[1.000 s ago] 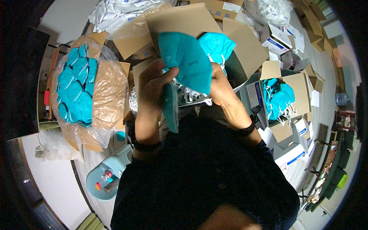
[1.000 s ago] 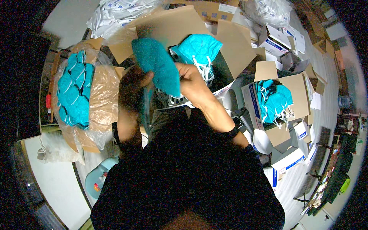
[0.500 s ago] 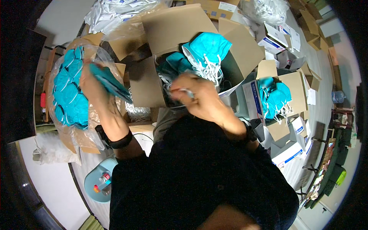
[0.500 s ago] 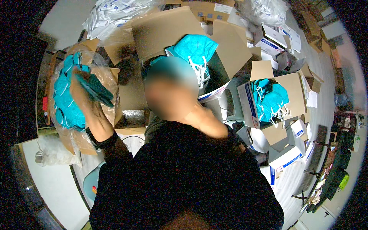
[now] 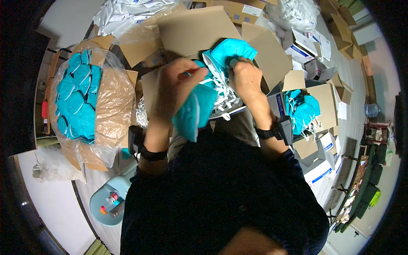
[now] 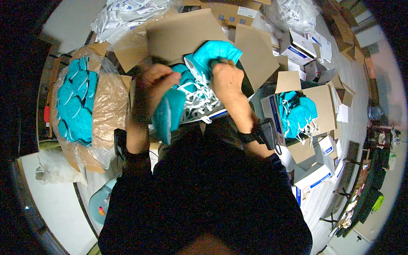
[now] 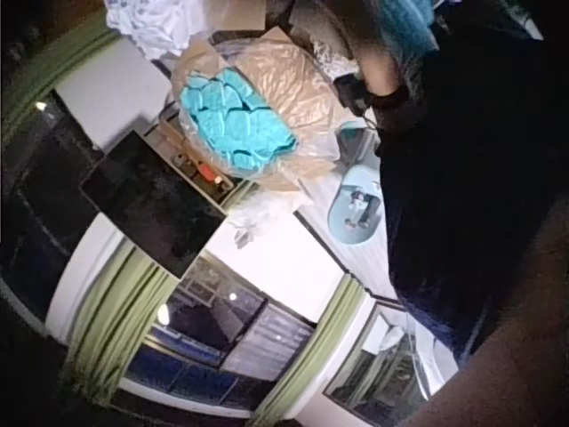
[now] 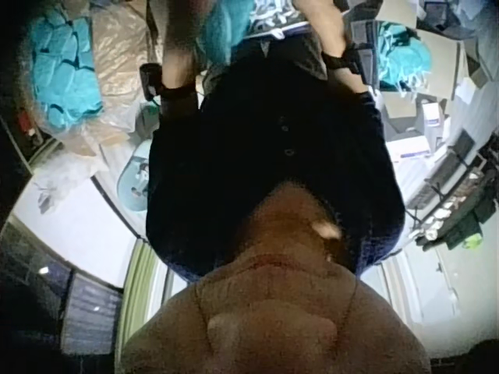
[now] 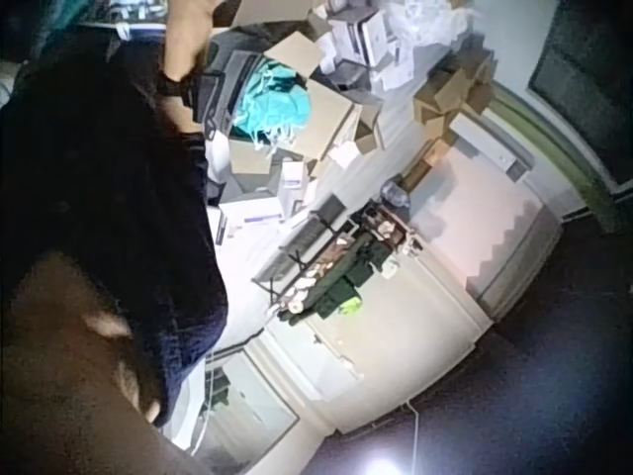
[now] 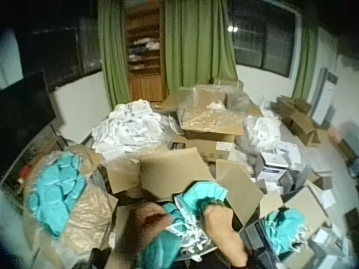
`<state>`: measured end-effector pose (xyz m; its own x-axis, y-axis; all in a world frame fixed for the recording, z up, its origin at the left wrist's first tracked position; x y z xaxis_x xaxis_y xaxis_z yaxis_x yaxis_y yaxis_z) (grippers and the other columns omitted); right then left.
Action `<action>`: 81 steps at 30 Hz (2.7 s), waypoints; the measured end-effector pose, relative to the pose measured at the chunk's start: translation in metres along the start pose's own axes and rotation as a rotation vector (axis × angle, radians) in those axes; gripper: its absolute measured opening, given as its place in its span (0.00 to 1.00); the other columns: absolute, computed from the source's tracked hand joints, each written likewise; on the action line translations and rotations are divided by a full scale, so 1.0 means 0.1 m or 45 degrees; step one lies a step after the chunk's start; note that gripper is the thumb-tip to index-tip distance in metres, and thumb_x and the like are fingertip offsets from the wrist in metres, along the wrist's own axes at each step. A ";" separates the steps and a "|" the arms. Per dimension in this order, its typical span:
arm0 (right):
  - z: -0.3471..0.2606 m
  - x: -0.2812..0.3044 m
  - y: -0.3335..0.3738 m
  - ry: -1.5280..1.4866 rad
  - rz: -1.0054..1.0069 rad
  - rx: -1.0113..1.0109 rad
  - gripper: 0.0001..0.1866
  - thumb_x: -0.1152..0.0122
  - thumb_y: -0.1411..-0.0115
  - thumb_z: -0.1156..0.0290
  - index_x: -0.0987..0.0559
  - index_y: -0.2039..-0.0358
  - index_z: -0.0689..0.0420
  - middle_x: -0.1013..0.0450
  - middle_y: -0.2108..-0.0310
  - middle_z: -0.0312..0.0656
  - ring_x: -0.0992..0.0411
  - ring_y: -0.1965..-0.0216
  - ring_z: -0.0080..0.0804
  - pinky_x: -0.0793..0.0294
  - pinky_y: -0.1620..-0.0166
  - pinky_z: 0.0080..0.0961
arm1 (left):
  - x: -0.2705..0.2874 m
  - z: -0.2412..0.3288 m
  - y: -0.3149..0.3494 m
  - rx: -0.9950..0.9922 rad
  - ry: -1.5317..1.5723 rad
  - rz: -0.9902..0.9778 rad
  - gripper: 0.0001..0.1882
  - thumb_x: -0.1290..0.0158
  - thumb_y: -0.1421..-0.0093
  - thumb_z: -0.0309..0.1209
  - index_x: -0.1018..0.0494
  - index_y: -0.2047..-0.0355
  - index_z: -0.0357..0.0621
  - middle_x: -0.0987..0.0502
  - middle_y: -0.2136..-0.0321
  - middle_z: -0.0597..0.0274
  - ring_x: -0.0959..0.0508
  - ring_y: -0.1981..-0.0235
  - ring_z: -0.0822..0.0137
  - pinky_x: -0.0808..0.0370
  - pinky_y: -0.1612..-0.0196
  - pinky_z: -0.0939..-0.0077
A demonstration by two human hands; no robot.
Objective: Checking and packing face masks into a shipping box.
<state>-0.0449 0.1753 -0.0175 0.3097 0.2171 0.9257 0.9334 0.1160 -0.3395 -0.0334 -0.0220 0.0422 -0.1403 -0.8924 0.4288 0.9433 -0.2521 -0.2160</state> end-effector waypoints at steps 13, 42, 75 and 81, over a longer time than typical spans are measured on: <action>0.05 0.45 0.17 -1.658 -0.070 -0.174 0.01 0.43 0.41 0.78 0.26 0.68 0.62 0.29 0.77 0.32 0.35 0.75 0.14 0.37 0.73 0.17 | -0.66 0.00 -0.10 -0.087 -0.008 -0.128 0.16 0.40 0.45 0.36 0.26 0.60 0.41 0.22 0.73 0.55 0.25 0.76 0.67 0.30 0.73 0.74; 0.82 0.68 -0.15 -0.275 0.543 -0.399 0.08 0.43 0.52 0.80 0.23 0.70 0.55 0.24 0.72 0.46 0.25 0.72 0.44 0.28 0.68 0.35 | -0.06 0.22 0.43 0.122 -0.034 0.127 0.17 0.43 0.43 0.31 0.33 0.84 0.35 0.38 0.89 0.64 0.40 0.84 0.78 0.42 0.80 0.77; 0.11 0.46 0.10 -1.778 0.251 -0.149 0.07 0.40 0.41 0.76 0.23 0.62 0.61 0.26 0.76 0.33 0.31 0.77 0.16 0.32 0.71 0.14 | 0.06 -0.12 0.17 -0.110 -0.199 0.153 0.15 0.40 0.45 0.36 0.24 0.64 0.36 0.22 0.72 0.60 0.26 0.78 0.76 0.31 0.75 0.84; 0.05 0.45 0.07 -1.784 -0.021 -0.221 0.08 0.39 0.42 0.77 0.23 0.61 0.61 0.26 0.76 0.34 0.33 0.78 0.15 0.34 0.73 0.14 | -0.07 0.34 0.13 0.001 -0.053 0.090 0.10 0.39 0.48 0.30 0.23 0.66 0.39 0.23 0.73 0.57 0.26 0.78 0.71 0.30 0.75 0.75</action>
<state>-0.0255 0.1906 0.0209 -0.0399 0.9985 -0.0366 0.9770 0.0314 -0.2108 -0.0098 -0.0067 0.0660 -0.0609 -0.8917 0.4484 0.9507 -0.1887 -0.2460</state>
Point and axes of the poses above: each hand's wrist, its own y-axis away from the middle knuckle, its own x-axis out of the back of the hand, z = x × y, the point moved 4 cm from there along -y, towards the middle knuckle
